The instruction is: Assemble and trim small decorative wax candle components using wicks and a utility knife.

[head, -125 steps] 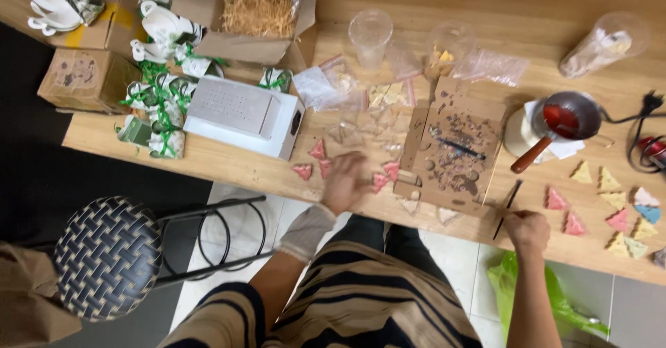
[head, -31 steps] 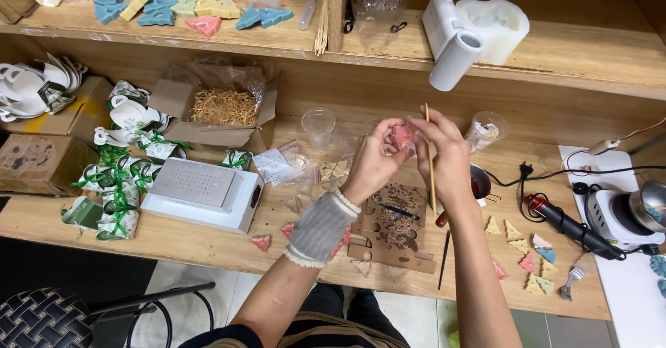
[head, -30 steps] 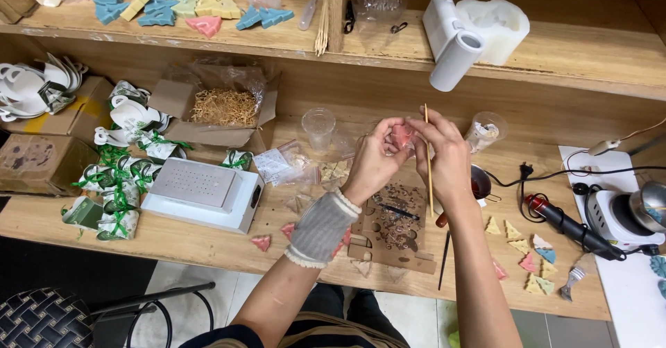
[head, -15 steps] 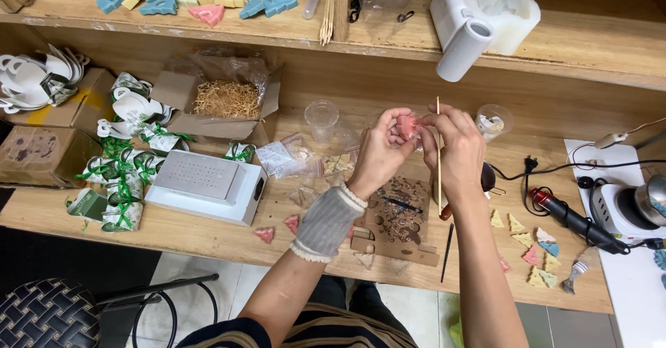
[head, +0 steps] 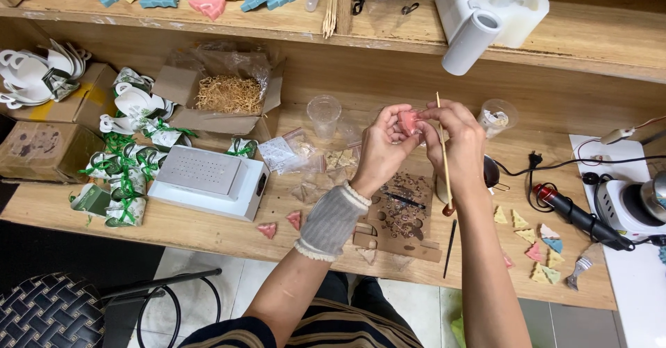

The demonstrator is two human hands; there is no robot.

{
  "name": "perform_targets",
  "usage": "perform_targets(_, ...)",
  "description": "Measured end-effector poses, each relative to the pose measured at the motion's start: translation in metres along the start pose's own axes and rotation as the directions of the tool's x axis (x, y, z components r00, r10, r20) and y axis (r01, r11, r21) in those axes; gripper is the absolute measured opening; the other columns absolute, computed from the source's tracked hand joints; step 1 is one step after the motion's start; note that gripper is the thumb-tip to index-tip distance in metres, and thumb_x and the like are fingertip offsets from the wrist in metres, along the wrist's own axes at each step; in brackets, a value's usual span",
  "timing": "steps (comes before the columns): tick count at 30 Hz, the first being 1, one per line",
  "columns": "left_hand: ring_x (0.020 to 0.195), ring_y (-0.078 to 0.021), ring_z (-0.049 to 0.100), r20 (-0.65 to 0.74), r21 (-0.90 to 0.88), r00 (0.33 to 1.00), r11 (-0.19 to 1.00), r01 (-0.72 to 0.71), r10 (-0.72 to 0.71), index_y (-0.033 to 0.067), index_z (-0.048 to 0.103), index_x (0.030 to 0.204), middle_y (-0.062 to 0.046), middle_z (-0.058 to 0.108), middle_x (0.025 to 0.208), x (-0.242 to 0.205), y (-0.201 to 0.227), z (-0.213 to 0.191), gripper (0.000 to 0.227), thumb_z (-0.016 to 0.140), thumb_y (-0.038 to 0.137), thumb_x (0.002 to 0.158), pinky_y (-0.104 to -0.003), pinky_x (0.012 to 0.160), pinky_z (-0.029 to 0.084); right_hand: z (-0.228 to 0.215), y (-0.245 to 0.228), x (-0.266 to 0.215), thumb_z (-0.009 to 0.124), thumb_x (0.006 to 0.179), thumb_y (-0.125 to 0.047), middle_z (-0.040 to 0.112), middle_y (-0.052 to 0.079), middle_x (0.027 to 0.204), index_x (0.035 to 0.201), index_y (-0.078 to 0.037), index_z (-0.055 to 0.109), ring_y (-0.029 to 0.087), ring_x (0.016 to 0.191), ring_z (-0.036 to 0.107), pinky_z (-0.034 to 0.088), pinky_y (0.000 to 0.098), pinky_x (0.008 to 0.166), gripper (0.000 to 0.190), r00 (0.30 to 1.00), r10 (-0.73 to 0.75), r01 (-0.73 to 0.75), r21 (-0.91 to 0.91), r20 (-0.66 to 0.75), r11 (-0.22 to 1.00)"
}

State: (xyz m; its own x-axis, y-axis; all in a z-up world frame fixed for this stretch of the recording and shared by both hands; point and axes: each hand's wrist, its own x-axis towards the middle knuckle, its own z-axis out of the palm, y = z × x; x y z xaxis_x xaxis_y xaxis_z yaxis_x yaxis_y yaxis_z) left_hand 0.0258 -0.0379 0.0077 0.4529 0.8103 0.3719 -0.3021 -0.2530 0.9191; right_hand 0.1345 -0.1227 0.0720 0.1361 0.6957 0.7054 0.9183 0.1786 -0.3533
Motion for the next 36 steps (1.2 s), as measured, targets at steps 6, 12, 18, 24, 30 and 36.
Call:
perform_targets(6,0.103,-0.0164,0.071,-0.018,-0.083,1.0,0.996,-0.023,0.021,-0.0033,0.051,0.134,-0.014,0.07,0.119,0.002,-0.01,0.002,0.058,0.079,-0.002,0.083,-0.027,0.087,0.062,0.003,0.005,-0.003,0.068,0.092,0.005,0.072,0.017,0.123,0.109,0.0,0.07,0.028,0.101,0.074,0.06,0.0356,0.08,0.017,0.993,0.117,-0.116,0.15,0.003,0.982)
perform_targets(12,0.112,-0.0218,0.069,0.091,-0.303,0.996,0.952,0.042,-0.015,-0.0028,0.05,0.132,-0.018,0.068,0.125,0.008,-0.026,0.0,0.055,0.075,-0.008,0.084,-0.031,0.096,0.061,0.011,0.03,-0.008,0.063,0.103,-0.003,0.073,0.014,0.118,0.119,0.002,0.067,0.02,0.101,0.073,0.061,0.0336,0.086,0.017,0.954,0.3,-0.274,0.413,0.003,0.869)
perform_targets(18,0.121,-0.0233,0.065,0.134,-0.48,0.987,0.866,0.139,-0.084,-0.0029,0.047,0.133,-0.016,0.061,0.132,0.007,-0.026,-0.002,0.057,0.075,-0.009,0.085,-0.034,0.103,0.059,0.012,0.026,-0.007,0.064,0.103,-0.008,0.073,0.011,0.108,0.121,0.004,0.067,0.014,0.094,0.071,0.06,0.0285,0.082,0.022,0.883,0.441,-0.436,0.633,0.164,0.639)
perform_targets(24,0.121,-0.0189,0.063,0.19,-0.477,0.982,0.873,0.105,-0.014,-0.003,0.05,0.133,-0.016,0.065,0.129,0.006,-0.028,-0.005,0.055,0.077,-0.006,0.086,-0.033,0.102,0.057,0.016,0.033,-0.001,0.065,0.101,-0.005,0.074,0.01,0.105,0.12,0.005,0.069,0.013,0.092,0.071,0.06,0.0262,0.083,0.022,0.877,0.462,-0.433,0.629,0.13,0.646)
perform_targets(30,0.099,-0.0176,0.071,0.183,-0.372,0.966,0.897,0.238,-0.181,-0.0056,0.063,0.125,-0.015,0.075,0.11,0.012,-0.04,-0.012,0.026,0.064,0.009,0.104,-0.03,0.087,0.059,0.012,0.032,0.001,0.066,0.101,-0.005,0.075,0.011,0.104,0.12,0.006,0.069,0.012,0.09,0.071,0.059,0.0257,0.081,0.023,0.855,0.47,-0.494,0.621,0.22,0.608)
perform_targets(36,0.084,-0.0138,0.077,0.047,0.151,0.998,0.987,-0.056,0.05,-0.0031,0.063,0.125,-0.013,0.078,0.102,0.008,0.011,-0.005,0.03,0.065,0.009,0.098,-0.029,0.069,0.063,0.02,0.032,-0.003,0.065,0.102,-0.008,0.074,0.01,0.101,0.118,0.005,0.068,0.012,0.085,0.071,0.062,0.0272,0.075,0.022,0.824,0.521,-0.513,0.685,0.223,0.517)
